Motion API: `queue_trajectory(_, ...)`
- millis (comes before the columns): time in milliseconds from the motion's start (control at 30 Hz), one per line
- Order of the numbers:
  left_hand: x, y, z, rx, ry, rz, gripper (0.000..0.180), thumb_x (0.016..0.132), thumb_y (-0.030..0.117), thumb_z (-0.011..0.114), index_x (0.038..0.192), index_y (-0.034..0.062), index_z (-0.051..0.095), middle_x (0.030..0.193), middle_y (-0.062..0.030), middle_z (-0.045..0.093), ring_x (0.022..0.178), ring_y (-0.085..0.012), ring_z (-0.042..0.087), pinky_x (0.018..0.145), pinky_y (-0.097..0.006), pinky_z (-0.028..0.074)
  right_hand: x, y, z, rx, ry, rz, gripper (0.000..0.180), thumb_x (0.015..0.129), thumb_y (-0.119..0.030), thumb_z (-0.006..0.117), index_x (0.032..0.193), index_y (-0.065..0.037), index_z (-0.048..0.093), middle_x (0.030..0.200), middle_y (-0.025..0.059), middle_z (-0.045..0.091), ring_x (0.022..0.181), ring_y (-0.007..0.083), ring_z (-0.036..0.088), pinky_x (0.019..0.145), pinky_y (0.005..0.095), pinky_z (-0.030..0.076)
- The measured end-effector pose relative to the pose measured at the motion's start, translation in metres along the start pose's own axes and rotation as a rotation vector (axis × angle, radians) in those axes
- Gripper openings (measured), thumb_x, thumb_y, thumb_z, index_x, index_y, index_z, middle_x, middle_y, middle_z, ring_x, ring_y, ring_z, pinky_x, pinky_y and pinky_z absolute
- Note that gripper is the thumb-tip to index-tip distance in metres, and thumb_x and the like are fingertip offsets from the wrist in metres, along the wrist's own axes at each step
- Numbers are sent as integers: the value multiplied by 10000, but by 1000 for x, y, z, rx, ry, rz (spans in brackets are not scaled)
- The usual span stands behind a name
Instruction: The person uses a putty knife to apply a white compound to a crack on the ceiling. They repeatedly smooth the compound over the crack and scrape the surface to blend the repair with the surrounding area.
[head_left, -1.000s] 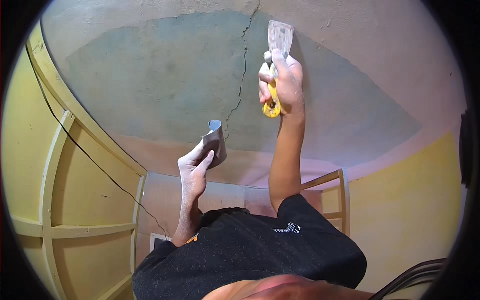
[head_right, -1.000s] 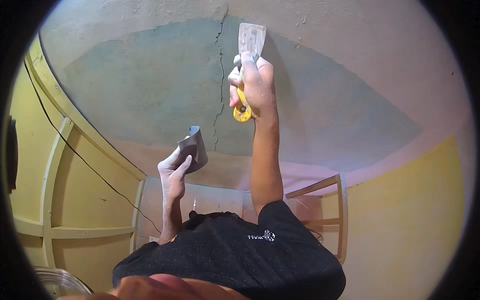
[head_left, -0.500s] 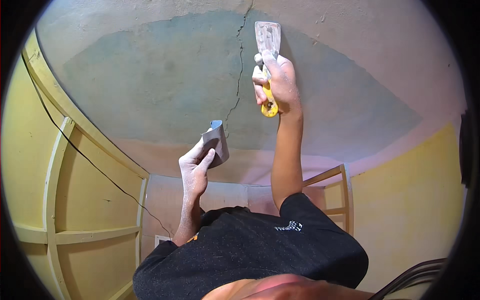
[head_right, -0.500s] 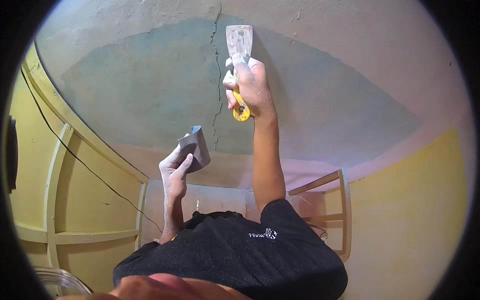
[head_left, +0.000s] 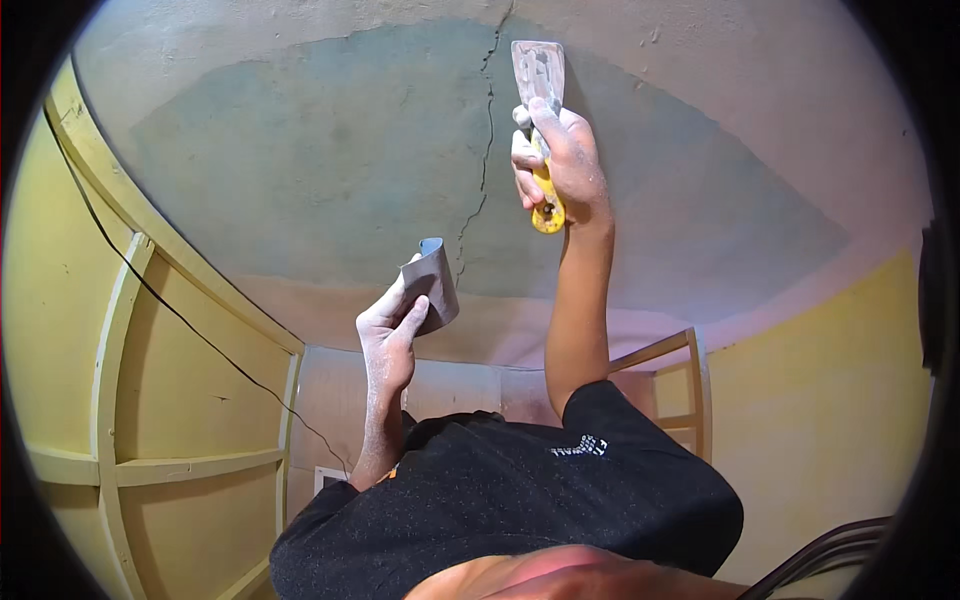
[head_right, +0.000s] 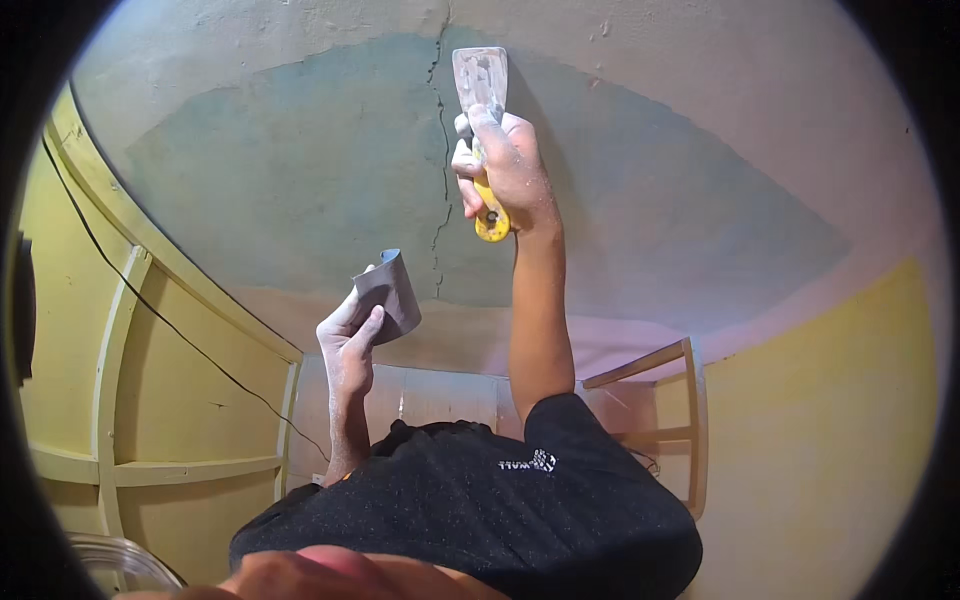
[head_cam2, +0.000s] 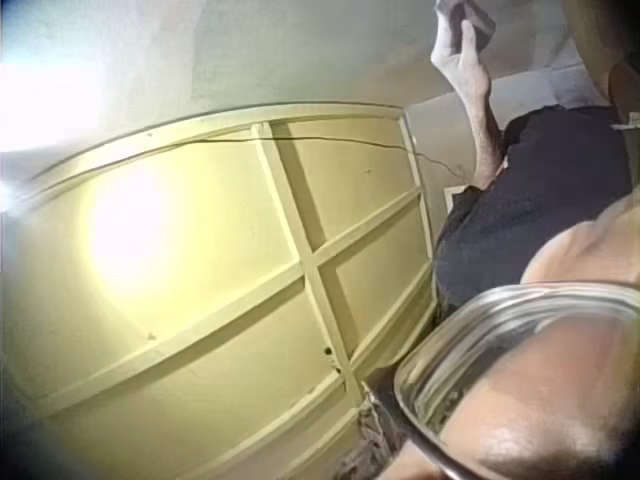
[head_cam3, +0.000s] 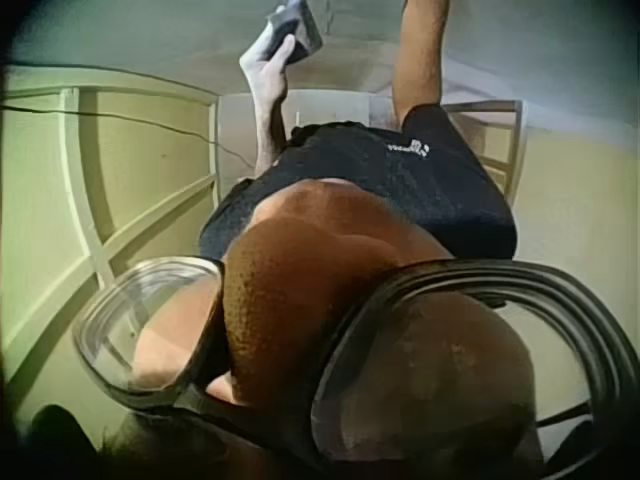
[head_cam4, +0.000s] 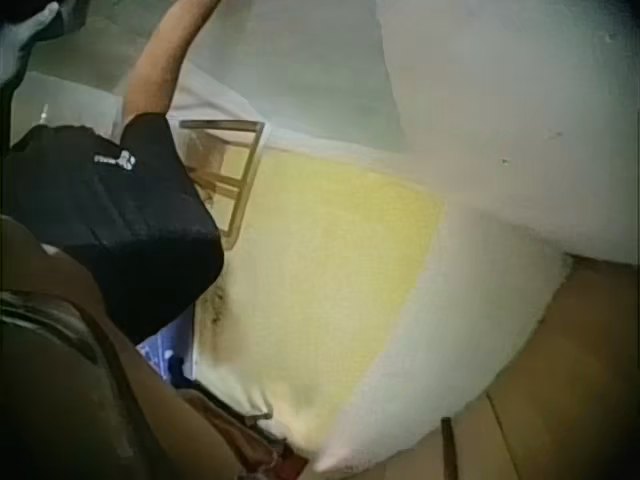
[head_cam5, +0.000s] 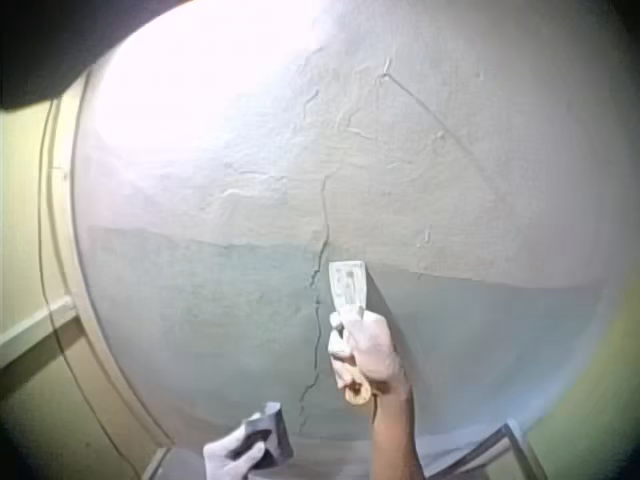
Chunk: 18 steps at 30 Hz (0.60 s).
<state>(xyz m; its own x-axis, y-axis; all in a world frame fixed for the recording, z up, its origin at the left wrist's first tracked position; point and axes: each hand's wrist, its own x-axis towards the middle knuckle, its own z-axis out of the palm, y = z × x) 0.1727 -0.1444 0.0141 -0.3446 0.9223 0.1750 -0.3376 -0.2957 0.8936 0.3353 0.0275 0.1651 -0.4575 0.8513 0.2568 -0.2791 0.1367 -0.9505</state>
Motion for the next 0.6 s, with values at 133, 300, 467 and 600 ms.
queue_trajectory(133, 4, -9, -7, 26, 4, -17, 489, 930, -67, 601, 1411, -55, 511, 1336, -147, 622, 1204, -189, 599, 1061, -331, 432, 8, -7, 6, -14, -7, -52, 344, 1038, -340, 477, 951, -8, 510, 584, 26, 458, 349, 137, 462, 351, 288, 420)
queue_trajectory(300, 1, -10, -8, 17, 16, -54, 509, 926, -62, 610, 1422, -55, 498, 1342, -149, 616, 1214, -187, 591, 1066, -324, 414, 8, -3, 5, -1, 4, -19, 344, 1037, -354, 481, 958, -20, 509, 584, 30, 466, 348, 131, 453, 351, 290, 421)
queue_trajectory(467, -1, -5, -9, 52, 8, -46, 505, 927, -53, 608, 1421, -51, 503, 1335, -144, 622, 1214, -192, 589, 1067, -323, 412, 2, -4, 1, -26, 2, -17, 358, 1032, -376, 489, 943, -30, 500, 582, 33, 467, 349, 130, 449, 347, 289, 411)
queue_trajectory(600, 0, -7, -8, 44, 15, -51, 515, 930, -47, 612, 1429, -59, 487, 1327, -154, 622, 1207, -192, 591, 1068, -327, 413, 12, -8, 0, 1, -10, -33, 361, 1031, -365, 487, 930, -18, 492, 582, 22, 449, 353, 128, 452, 353, 294, 428)
